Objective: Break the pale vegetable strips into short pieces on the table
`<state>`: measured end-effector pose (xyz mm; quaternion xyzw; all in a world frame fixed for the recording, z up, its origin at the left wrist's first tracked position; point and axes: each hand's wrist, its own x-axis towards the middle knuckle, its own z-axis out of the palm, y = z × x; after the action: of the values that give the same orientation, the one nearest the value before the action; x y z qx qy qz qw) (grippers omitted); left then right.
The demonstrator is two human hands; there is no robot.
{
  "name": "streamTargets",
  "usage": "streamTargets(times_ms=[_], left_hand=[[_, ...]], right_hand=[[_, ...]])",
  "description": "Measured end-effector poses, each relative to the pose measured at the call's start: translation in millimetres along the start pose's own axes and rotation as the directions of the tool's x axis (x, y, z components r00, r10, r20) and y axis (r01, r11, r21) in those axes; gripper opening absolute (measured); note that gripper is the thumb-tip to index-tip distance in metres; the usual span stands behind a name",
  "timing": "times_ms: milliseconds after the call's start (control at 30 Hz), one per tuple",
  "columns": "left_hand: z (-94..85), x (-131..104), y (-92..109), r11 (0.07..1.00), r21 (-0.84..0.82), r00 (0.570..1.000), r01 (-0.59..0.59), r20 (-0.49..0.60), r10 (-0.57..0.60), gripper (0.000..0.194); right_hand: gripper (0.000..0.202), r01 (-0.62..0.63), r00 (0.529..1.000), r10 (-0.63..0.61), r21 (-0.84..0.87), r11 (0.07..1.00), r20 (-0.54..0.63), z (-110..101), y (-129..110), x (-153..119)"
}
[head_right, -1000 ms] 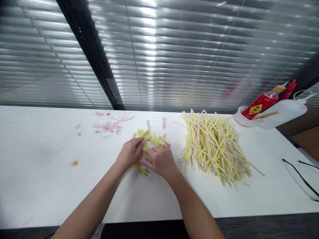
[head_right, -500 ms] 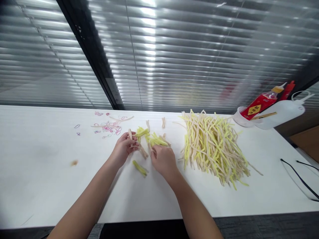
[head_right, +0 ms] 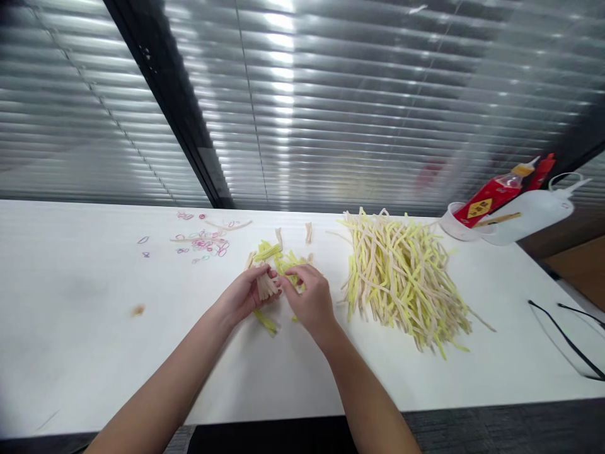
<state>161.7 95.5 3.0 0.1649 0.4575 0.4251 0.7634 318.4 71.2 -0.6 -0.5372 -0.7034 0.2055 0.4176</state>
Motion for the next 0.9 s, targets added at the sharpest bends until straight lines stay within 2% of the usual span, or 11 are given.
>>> streamTargets(times_ms=[67,167,333,567,733,900], left_hand=[[-2.3,2,4,0.999,-0.037,0.998,-0.010,-0.058,0.008,0.011],[-4.8,2,8,0.997,-0.053,0.997,-0.057,-0.064,0.054,0.018],[-3.4,-2,9,0.993,-0.025,0.992,-0.112,-0.061,0.110,0.024],[-2.9,-2,6,0.990,0.088,0.993,-0.106,-0.045,0.110,0.025],[-3.1,-1,3,0.990,0.104,0.994,-0.100,-0.026,0.103,0.027],[-3.5,0,0,0.987,0.127,0.995,-0.099,-0.005,0.101,0.025]], right_hand=[[0.020,-0.031,1.000,0.030,-0.223,0.974,-0.011,-3,9,1],[0.031,-0.055,0.994,0.095,-0.491,0.869,0.058,-4,18,2],[0.030,-0.036,0.987,0.125,-0.636,0.771,0.096,3,19,0],[0.019,-0.104,0.990,0.143,-0.584,0.805,0.020,3,18,1],[0.017,-0.220,0.974,0.226,-0.372,0.902,-0.027,-2,18,4],[0.020,-0.256,0.965,0.242,-0.161,0.953,-0.101,-2,20,3]])
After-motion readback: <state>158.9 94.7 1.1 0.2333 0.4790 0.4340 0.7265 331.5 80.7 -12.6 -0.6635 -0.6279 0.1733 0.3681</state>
